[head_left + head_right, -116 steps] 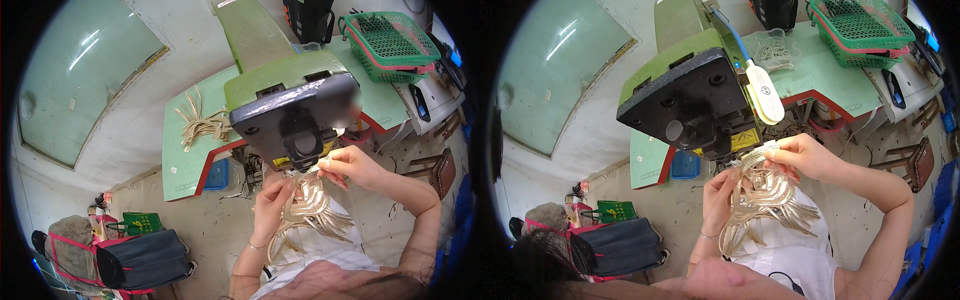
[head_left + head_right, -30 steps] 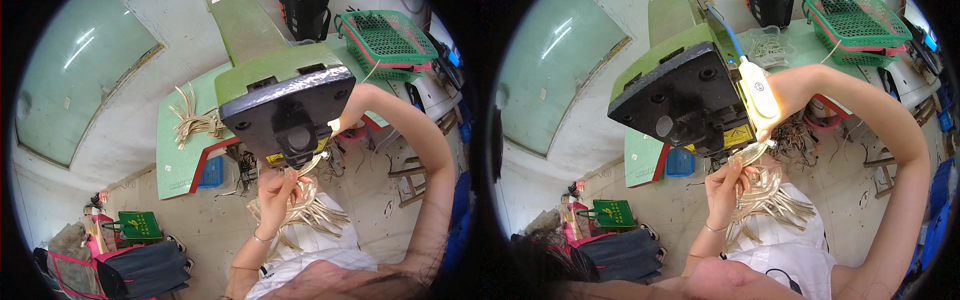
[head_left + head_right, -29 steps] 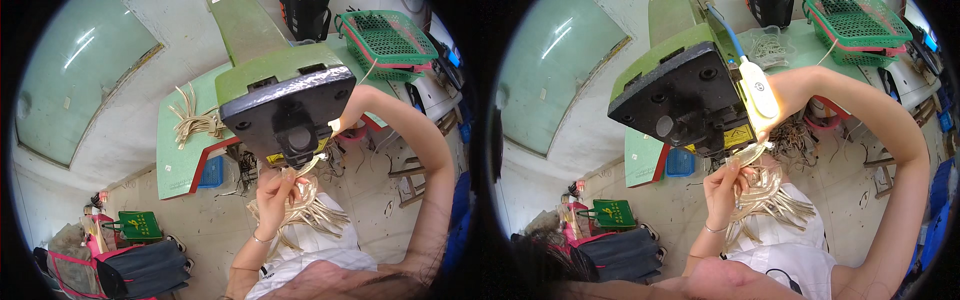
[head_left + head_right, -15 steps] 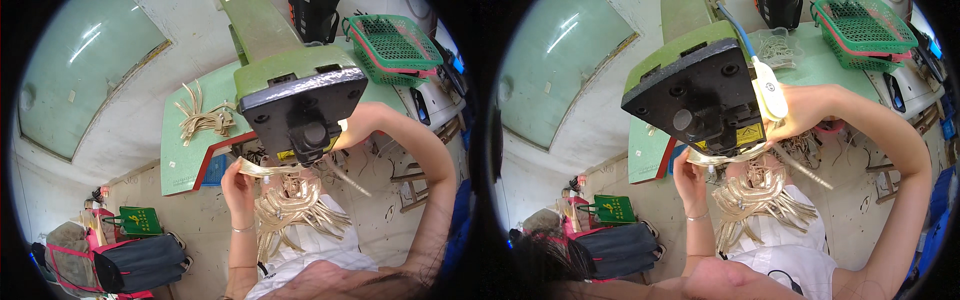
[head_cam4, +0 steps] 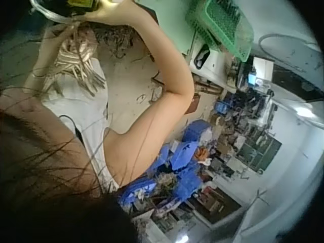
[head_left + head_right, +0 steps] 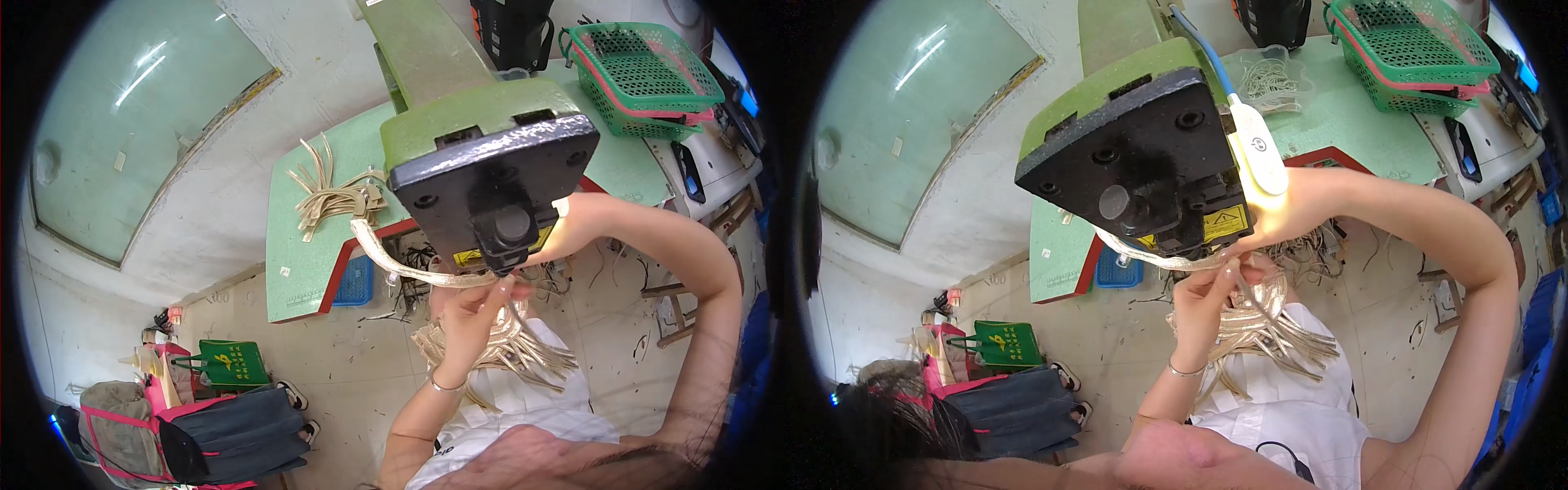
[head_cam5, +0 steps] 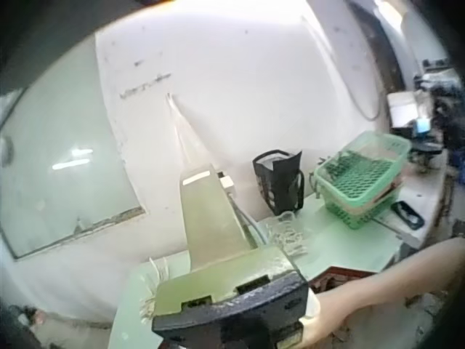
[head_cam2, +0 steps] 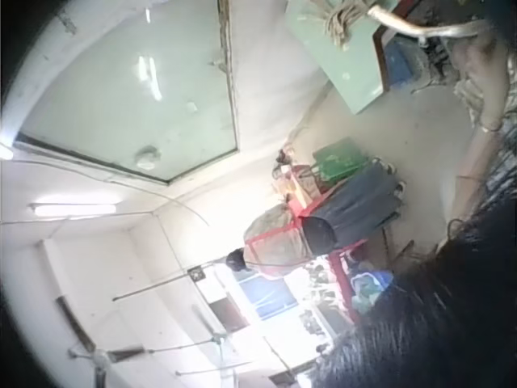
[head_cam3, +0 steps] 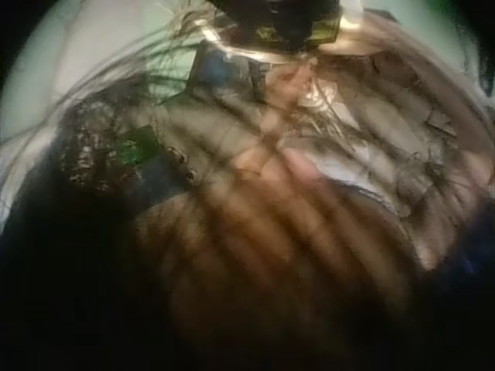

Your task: The person retrieves a bundle of gold-colored flat strips from a green basket and processes them one by one using a green mechanical press. They feed each strip into the machine, operate the lever to press it, and then place the finished piece onto the table surface. The task involves repetitive handling of the strips and consistent use of the press tool.

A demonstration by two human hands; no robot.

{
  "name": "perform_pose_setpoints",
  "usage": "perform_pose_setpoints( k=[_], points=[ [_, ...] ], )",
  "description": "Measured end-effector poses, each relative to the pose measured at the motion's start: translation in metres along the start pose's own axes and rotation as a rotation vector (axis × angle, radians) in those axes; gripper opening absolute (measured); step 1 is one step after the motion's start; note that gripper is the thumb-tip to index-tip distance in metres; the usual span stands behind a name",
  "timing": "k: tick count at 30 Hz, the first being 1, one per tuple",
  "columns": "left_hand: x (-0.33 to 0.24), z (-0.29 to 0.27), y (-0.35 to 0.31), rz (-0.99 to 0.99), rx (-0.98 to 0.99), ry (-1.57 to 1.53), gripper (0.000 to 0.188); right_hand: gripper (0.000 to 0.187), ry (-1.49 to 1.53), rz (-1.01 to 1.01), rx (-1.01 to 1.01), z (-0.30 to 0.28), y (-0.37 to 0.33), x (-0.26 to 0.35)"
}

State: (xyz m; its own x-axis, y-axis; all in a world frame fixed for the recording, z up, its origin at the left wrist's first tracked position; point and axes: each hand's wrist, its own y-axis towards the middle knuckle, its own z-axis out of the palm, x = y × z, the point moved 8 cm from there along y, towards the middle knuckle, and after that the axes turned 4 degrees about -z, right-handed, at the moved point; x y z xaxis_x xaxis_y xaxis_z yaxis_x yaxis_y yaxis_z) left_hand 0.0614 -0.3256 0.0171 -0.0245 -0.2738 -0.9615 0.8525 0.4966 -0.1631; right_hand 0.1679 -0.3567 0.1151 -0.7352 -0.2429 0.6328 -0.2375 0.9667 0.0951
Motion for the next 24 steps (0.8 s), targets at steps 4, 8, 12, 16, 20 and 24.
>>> perform_pose_setpoints(
  k=[4,8,12,16,20,24],
  points=[
    [-0.002,-0.017,-0.006,0.077,-0.074,0.009,0.017,0.047,0.019,0.063,-0.077,0.002,-0.005,-0.003],
    [-0.005,-0.045,-0.011,0.103,-0.157,0.031,0.018,0.042,0.007,0.012,-0.227,0.001,-0.007,-0.002],
    [0.000,-0.082,-0.018,0.062,-0.208,-0.022,0.019,0.030,0.020,0.200,-0.129,0.032,-0.010,-0.019],
    [0.027,-0.082,-0.019,-0.087,0.004,-0.137,0.025,0.039,-0.177,-0.163,-0.222,0.059,-0.025,0.023],
    [0.042,-0.051,-0.025,-0.162,0.095,0.079,0.017,0.052,-0.065,-0.245,-0.302,0.086,-0.021,0.028],
    [-0.008,-0.032,-0.019,0.105,-0.130,0.162,0.017,0.032,0.080,-0.062,-0.264,0.070,-0.037,0.014]
  ],
)
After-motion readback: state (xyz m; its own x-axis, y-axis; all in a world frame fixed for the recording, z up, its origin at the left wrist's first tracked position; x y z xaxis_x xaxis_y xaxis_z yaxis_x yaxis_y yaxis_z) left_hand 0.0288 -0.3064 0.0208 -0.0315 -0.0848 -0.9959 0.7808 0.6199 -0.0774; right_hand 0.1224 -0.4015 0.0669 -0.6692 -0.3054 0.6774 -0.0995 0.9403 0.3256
